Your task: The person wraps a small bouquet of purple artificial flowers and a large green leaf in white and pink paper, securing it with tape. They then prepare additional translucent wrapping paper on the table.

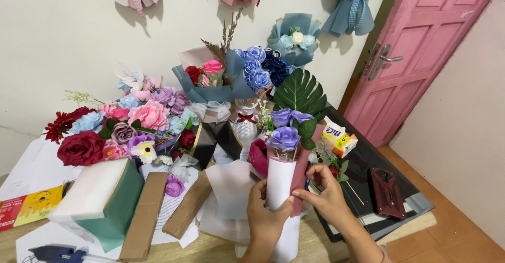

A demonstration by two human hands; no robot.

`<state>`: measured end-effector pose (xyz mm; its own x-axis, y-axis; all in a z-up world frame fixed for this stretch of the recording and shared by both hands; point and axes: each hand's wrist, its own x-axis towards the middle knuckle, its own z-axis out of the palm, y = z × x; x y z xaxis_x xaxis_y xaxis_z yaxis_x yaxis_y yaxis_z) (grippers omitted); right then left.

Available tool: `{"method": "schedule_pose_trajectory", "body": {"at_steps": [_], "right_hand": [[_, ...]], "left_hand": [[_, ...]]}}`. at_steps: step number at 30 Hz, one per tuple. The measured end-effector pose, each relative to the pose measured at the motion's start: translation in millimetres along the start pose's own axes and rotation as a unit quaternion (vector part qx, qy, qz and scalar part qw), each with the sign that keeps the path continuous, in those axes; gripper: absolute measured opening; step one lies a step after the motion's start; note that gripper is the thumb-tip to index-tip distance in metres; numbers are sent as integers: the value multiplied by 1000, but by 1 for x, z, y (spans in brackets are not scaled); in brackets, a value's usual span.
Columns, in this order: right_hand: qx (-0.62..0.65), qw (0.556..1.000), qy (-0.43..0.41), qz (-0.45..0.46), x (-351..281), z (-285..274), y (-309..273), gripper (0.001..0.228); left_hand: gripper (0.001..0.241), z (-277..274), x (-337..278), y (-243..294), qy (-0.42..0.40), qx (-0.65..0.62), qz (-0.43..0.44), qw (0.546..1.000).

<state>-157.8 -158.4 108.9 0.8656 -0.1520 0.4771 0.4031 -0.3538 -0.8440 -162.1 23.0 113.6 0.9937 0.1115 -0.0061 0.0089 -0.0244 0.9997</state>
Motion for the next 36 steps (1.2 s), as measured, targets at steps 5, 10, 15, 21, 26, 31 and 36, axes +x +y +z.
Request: {"method": "schedule_pose_trajectory", "body": {"at_steps": [5, 10, 15, 21, 26, 31, 36], "right_hand": [[32, 999, 21, -32, -25, 17, -10, 28], [68, 995, 63, -42, -28, 9, -1, 26], [-72, 990, 99, 64, 19, -21, 54, 15], [-110, 982, -57, 144, 86, 1, 103, 26], [-15, 954, -102, 281, 102, 10, 91, 23], [23, 941, -114, 318, 106, 11, 93, 17], [86, 926, -96, 356, 108, 15, 115, 13]], "left_hand": [[72, -7, 3, -17, 74, 2, 183, 980], [79, -36, 5, -24, 140, 126, 359, 914], [79, -53, 17, -24, 226, 190, 323, 899], [71, -43, 26, 0, 107, 24, 123, 986], [57, -37, 54, -5, 18, -31, 30, 999], [47, -26, 84, -24, -64, -96, -19, 993], [40, -10, 120, -55, -140, -206, -32, 968]]}}
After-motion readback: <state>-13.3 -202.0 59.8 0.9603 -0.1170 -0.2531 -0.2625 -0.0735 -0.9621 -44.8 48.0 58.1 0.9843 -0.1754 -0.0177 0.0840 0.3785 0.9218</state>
